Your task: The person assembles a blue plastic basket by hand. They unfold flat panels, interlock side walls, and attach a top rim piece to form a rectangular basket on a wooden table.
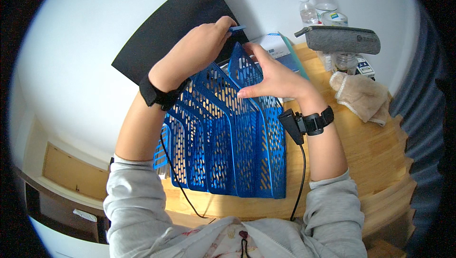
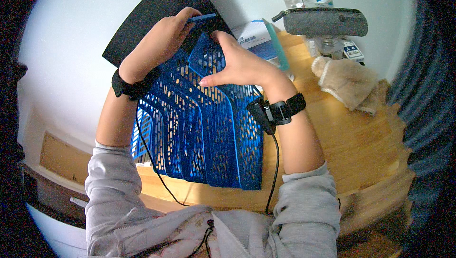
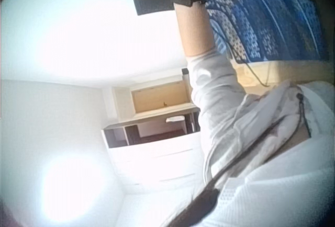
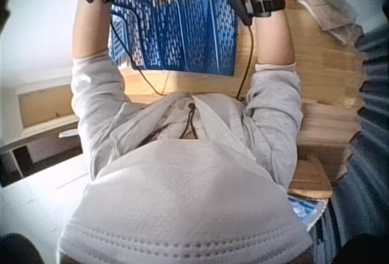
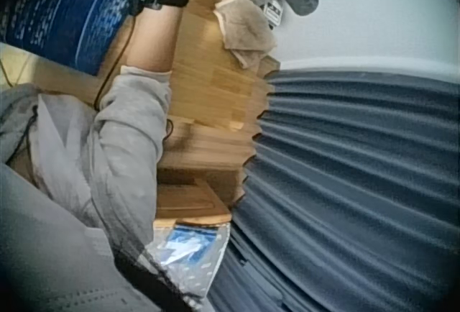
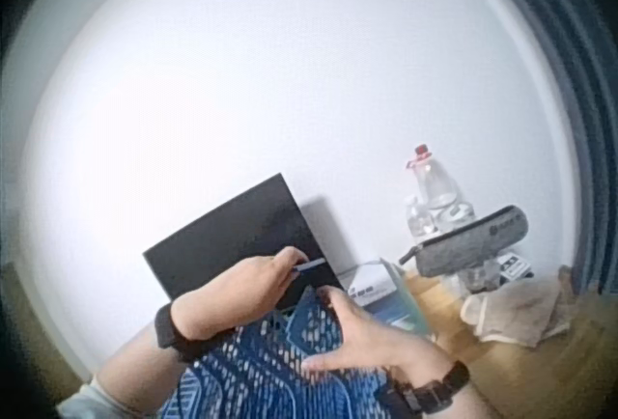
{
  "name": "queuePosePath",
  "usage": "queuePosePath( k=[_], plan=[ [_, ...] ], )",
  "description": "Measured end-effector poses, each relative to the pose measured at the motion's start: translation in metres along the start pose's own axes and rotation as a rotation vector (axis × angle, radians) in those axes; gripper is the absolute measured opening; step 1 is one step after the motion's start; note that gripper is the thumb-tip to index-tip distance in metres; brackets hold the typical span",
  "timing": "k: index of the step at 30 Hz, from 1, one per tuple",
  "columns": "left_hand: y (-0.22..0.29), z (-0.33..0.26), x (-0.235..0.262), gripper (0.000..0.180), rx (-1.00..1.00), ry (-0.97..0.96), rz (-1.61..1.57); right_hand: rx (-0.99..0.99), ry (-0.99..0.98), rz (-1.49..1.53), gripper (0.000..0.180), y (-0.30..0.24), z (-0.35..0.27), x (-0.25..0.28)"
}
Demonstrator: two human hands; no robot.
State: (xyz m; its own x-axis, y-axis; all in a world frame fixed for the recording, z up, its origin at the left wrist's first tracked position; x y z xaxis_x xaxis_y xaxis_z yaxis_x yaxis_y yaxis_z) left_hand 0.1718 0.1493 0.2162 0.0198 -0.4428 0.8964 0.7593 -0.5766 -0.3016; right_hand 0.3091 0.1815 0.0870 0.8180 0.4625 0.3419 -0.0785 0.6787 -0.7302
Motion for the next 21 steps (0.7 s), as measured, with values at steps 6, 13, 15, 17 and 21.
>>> queuePosePath(
  k=[6, 13, 15, 17, 21],
  plan=[
    [-0.007, 0.001, -0.01, 0.02, -0.008, -0.042, -0.006, 0.029, -0.002, -0.014, 0.103, -0.004, -0.003, 0.003],
    [-0.007, -0.001, -0.021, 0.019, 0.01, -0.104, 0.094, 0.054, -0.005, -0.025, 0.103, -0.002, -0.003, 0.004],
    [-0.007, 0.0, -0.023, 0.018, -0.033, -0.099, 0.138, 0.067, -0.011, -0.022, 0.103, -0.002, -0.004, 0.004],
    [-0.006, -0.002, -0.023, 0.017, -0.054, -0.09, 0.15, 0.11, -0.018, -0.021, 0.103, -0.003, -0.005, 0.003],
    [-0.003, -0.004, -0.026, 0.009, -0.079, -0.075, 0.21, 0.085, -0.014, -0.005, 0.101, -0.001, -0.004, 0.001]
  ],
)
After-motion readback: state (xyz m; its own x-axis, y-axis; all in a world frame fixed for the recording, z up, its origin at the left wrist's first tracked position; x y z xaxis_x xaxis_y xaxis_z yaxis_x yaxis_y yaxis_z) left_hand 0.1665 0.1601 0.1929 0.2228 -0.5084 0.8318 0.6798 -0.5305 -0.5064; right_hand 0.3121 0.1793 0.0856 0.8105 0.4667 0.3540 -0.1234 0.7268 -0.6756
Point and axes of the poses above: each hand's wrist, its own z-axis towards the middle knuckle, its own x-axis out of the back of the hand, y = z × x, the point moved 2 cm from there along z, towards the middle knuckle, and after that the axes turned 3 degrees about -x, right-handed, at the moved point
